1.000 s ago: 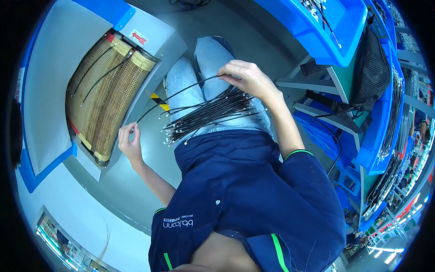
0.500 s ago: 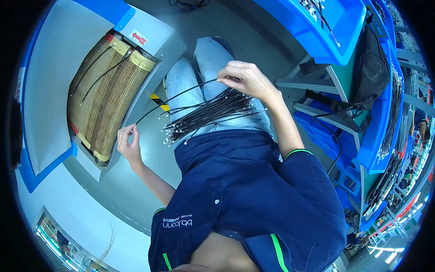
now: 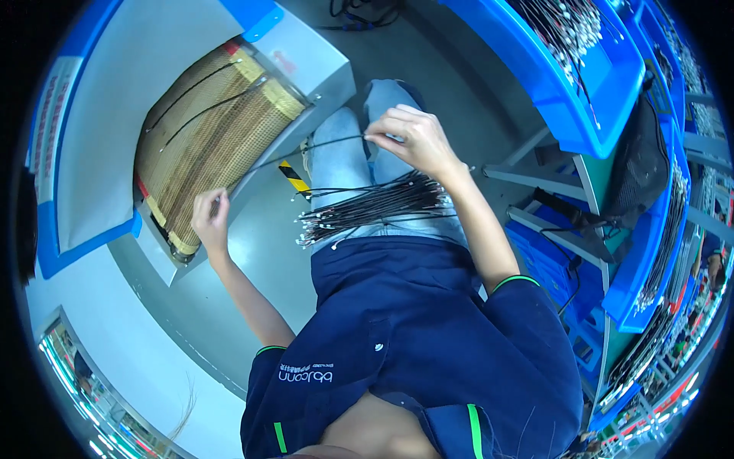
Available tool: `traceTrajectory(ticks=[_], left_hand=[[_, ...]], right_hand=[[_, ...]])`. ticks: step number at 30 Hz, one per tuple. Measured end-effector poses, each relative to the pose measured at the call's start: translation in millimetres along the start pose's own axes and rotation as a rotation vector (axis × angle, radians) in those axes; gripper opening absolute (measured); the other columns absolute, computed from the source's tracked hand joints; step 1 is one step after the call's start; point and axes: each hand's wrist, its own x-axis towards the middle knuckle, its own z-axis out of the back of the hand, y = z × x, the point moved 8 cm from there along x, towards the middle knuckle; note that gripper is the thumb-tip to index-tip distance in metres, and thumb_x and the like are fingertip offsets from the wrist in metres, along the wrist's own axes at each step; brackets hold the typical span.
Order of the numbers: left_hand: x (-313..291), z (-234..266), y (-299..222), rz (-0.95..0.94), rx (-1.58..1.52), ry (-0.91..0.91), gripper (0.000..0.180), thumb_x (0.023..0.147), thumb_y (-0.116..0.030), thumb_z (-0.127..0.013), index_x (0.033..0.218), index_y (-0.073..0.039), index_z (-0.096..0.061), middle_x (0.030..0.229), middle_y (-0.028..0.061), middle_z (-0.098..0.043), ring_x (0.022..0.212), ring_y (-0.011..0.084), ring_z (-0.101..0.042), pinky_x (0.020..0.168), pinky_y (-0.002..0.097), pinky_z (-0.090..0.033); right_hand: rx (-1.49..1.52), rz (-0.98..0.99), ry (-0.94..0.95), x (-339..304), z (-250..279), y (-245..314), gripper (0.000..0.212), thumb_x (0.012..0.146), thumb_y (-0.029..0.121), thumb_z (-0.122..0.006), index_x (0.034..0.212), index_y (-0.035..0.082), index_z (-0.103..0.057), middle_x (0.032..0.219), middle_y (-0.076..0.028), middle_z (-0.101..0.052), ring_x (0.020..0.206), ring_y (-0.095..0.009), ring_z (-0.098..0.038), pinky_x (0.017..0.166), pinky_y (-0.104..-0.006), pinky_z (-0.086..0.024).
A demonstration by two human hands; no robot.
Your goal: The person applies heat-shrink tubes onto electrical wires using a thermal machine, shrinking the tubes into place.
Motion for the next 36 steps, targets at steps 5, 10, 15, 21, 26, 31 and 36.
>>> traceTrajectory(ticks=[5, 10, 15, 21, 26, 31, 36], left_hand=[[44.9, 65.1, 79.0, 0.079, 0.063, -0.071, 0.010, 0.079, -0.004, -0.067, 0.088, -0.001, -0.065, 0.084, 0.0091, -0.064, 0.077, 0.0213, -0.061, 0.072, 0.0298, -0.048], [75.2, 100.6, 148.3, 0.126, 0.061, -0.083, 0.012, 0.081, -0.009, -0.067, 0.089, -0.001, -0.065, 0.094, 0.0103, -0.063, 0.087, 0.0226, -0.061, 0.079, 0.0312, -0.047], [78.5, 96.8, 192.9, 0.191, 0.041, -0.103, 0.014, 0.081, -0.011, -0.067, 0.091, -0.001, -0.065, 0.096, 0.0101, -0.062, 0.091, 0.0227, -0.060, 0.082, 0.0313, -0.046], [63.6, 75.9, 204.5, 0.263, -0.004, -0.116, 0.026, 0.084, -0.016, -0.066, 0.106, -0.004, -0.063, 0.103, 0.0103, -0.062, 0.095, 0.0222, -0.059, 0.086, 0.0313, -0.046], [48.3, 52.7, 129.9, 0.160, 0.055, -0.299, 0.028, 0.091, -0.016, -0.057, 0.114, -0.001, -0.058, 0.110, 0.0122, -0.060, 0.103, 0.0240, -0.057, 0.093, 0.0353, -0.042], [-15.2, -66.4, 48.8, 0.357, -0.316, 0.173, 0.022, 0.092, -0.010, -0.052, 0.112, -0.001, -0.059, 0.094, 0.0086, -0.067, 0.094, 0.0189, -0.062, 0.089, 0.0338, -0.045], [-92.3, -176.5, 36.2, 0.422, -0.241, 0.354, 0.025, 0.095, -0.016, -0.050, 0.114, -0.003, -0.058, 0.109, 0.0144, -0.062, 0.103, 0.0262, -0.060, 0.092, 0.0329, -0.043]], right_hand=[[0.042, 0.069, -0.127, 76.6, -56.0, 48.1, 0.009, 0.073, 0.010, -0.072, 0.081, 0.007, -0.068, 0.078, -0.004, -0.063, 0.076, -0.020, -0.059, 0.069, -0.0309, -0.048], [0.086, 0.113, -0.170, 136.3, -106.8, 77.4, 0.009, 0.073, 0.012, -0.072, 0.080, 0.007, -0.067, 0.088, -0.004, -0.061, 0.093, -0.023, -0.055, 0.082, -0.0344, -0.046], [0.003, 0.089, -0.149, 156.5, -142.1, 72.3, 0.009, 0.073, 0.013, -0.072, 0.079, 0.008, -0.067, 0.091, -0.003, -0.060, 0.095, -0.024, -0.054, 0.089, -0.0364, -0.042], [0.052, 0.067, -0.162, 125.5, -137.7, 54.3, 0.016, 0.077, 0.015, -0.070, 0.091, 0.008, -0.068, 0.097, -0.005, -0.060, 0.100, -0.026, -0.054, 0.089, -0.0360, -0.043], [0.187, -0.090, 0.063, 48.4, -105.4, 12.0, 0.019, 0.082, 0.015, -0.065, 0.098, 0.006, -0.066, 0.093, -0.010, -0.063, 0.092, -0.028, -0.059, 0.083, -0.0358, -0.047], [0.115, -0.217, 0.490, -54.3, -121.9, -56.5, 0.019, 0.083, 0.018, -0.063, 0.096, 0.005, -0.065, 0.092, -0.011, -0.064, 0.090, -0.029, -0.060, 0.081, -0.0379, -0.047], [0.168, -0.254, 0.549, -88.7, -121.8, -66.7, 0.021, 0.083, 0.020, -0.063, 0.097, 0.005, -0.065, 0.096, -0.011, -0.063, 0.095, -0.030, -0.058, 0.084, -0.0383, -0.047]])
